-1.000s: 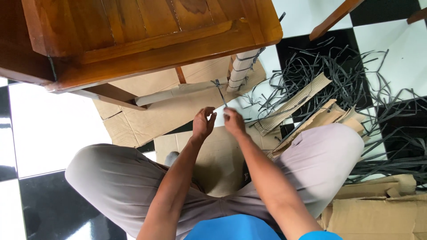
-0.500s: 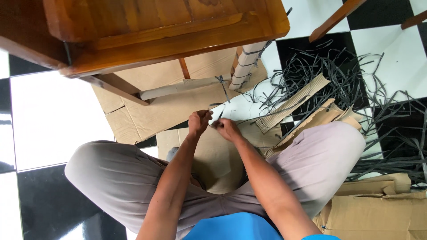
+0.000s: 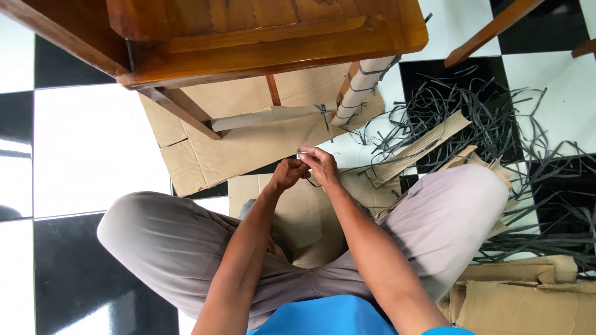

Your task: Wrapping chair legs with protective cardboard and securing them with plastic ties

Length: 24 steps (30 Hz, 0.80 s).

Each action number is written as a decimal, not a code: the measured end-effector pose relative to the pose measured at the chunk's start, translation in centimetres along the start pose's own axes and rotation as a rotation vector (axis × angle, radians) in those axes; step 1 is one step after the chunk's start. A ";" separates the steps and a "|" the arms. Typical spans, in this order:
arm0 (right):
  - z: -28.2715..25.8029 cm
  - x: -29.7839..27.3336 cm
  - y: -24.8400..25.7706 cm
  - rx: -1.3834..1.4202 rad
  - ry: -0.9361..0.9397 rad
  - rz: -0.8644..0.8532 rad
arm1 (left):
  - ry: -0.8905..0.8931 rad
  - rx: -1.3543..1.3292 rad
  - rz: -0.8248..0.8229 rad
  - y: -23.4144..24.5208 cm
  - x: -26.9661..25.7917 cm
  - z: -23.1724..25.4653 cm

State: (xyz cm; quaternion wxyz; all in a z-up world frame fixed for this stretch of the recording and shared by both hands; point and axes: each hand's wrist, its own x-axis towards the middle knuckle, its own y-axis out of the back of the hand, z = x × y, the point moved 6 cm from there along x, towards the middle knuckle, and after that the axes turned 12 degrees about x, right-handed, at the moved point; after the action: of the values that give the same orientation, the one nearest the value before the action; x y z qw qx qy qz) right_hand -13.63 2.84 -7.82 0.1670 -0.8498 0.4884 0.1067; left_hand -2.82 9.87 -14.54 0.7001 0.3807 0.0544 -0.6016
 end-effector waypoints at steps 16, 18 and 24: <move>2.6 2.7 2.0 0.349 -0.130 0.195 | -0.160 0.160 0.245 4.7 -1.8 3.7; 4.2 3.2 2.5 0.427 -0.193 0.240 | -0.221 0.220 0.561 7.5 -2.8 5.7; 6.5 5.0 1.6 0.538 -0.337 0.224 | -0.335 0.530 0.779 12.6 -0.8 8.7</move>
State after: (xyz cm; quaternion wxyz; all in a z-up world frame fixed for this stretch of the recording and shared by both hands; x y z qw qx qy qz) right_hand -12.70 0.64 -15.77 0.4510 -0.6868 0.5548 0.1307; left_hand 4.73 5.14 -2.11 0.7510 0.4358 -0.3600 -0.3415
